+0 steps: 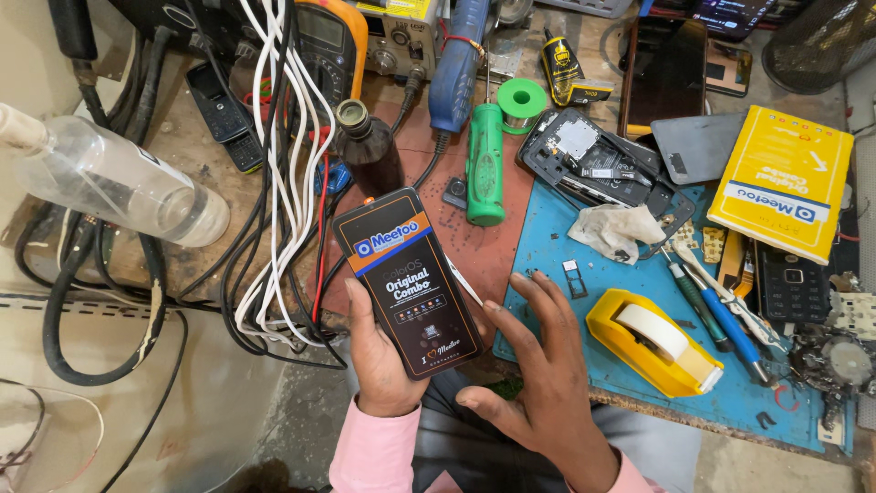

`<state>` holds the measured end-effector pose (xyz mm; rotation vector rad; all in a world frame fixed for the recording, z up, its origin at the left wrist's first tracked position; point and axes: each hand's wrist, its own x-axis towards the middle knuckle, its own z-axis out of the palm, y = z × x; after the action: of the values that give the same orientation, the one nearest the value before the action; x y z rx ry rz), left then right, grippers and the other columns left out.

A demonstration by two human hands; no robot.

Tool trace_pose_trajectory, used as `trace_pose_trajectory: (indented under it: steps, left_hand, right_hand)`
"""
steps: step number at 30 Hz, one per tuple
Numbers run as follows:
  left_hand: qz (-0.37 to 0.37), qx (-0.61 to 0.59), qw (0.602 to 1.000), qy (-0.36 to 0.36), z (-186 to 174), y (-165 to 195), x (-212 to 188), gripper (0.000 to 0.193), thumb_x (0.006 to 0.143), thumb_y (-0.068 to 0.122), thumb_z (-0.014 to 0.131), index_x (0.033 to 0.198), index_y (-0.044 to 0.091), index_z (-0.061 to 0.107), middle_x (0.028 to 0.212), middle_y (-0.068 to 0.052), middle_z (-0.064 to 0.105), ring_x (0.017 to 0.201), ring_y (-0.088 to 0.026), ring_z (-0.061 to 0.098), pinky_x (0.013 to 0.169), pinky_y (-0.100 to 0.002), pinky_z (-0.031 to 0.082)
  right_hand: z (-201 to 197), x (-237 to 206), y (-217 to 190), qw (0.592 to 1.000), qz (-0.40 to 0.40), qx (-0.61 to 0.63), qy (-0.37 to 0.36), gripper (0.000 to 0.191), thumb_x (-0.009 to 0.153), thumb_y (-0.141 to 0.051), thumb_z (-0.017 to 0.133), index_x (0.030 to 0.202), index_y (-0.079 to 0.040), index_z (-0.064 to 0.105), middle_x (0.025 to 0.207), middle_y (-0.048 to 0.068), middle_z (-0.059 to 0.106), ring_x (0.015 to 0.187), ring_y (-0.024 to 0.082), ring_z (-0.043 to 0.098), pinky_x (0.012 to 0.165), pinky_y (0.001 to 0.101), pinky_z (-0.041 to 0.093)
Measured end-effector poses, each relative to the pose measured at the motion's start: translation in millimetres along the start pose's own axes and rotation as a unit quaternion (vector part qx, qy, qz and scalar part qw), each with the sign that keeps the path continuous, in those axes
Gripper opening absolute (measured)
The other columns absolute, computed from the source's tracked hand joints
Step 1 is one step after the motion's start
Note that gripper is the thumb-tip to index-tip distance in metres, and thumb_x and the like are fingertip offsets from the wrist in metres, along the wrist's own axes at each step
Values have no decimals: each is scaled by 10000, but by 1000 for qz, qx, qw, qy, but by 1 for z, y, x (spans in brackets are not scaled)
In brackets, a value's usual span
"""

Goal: The person holds a smartphone in one hand and uses a thin blade to clean and align the screen edge. They then peel the backing off a tempered glass screen protector, align it over the display, and press it down onto the phone while smoothing it with their fingers.

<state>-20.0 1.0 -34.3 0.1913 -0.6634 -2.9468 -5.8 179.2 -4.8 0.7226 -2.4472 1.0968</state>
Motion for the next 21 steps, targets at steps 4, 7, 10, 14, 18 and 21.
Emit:
trace_pose_trajectory:
  steps: [4,7,10,14,18,21]
  left_hand:
    - [0,4,1000,7,1,1,0,627,1090,552,366,1458,62,500,1339,-100,637,1185,-230,642,1022,-403,527]
    - [-1,3,1000,8,1,1,0,627,1086,548,362,1461,64,498,1345,-99,634,1189,-230,642,1025,-403,527]
    - [6,2,1000,-1,1,0,0,617,1097,540,364,1467,63,494,1352,-103,631,1196,-232,640,1029,-406,526]
    - [4,-3,1000,-1,-1,0,0,615,1100,537,365,1466,61,493,1353,-103,630,1198,-232,639,1031,-404,529]
    - [3,-6,1000,-3,-2,0,2,615,1095,541,370,1462,64,498,1345,-105,632,1191,-236,644,1023,-408,536]
    - [1,-9,1000,0,-1,0,2,615,1092,540,374,1455,61,502,1336,-106,639,1180,-237,652,1017,-408,539]
  right_hand:
    - [1,0,0,1000,-2,-3,2,811,853,-636,684,1419,-72,541,1538,238,429,1473,504,390,1192,601,341]
    - [1,0,0,1000,0,-1,2,811,850,-637,684,1418,-74,544,1538,235,431,1476,502,390,1192,599,342]
    - [1,0,0,1000,1,1,0,809,854,-637,685,1417,-73,545,1537,235,429,1477,503,386,1193,600,339]
    - [0,0,-1,1000,3,1,-1,804,856,-639,680,1414,-76,546,1538,233,429,1477,502,385,1192,600,336]
    - [1,1,-1,1000,2,-2,-3,801,860,-639,671,1416,-75,545,1542,235,428,1477,504,384,1194,604,331]
    - [1,1,-1,1000,-2,0,-2,800,864,-643,669,1416,-76,545,1536,232,430,1474,501,388,1193,602,334]
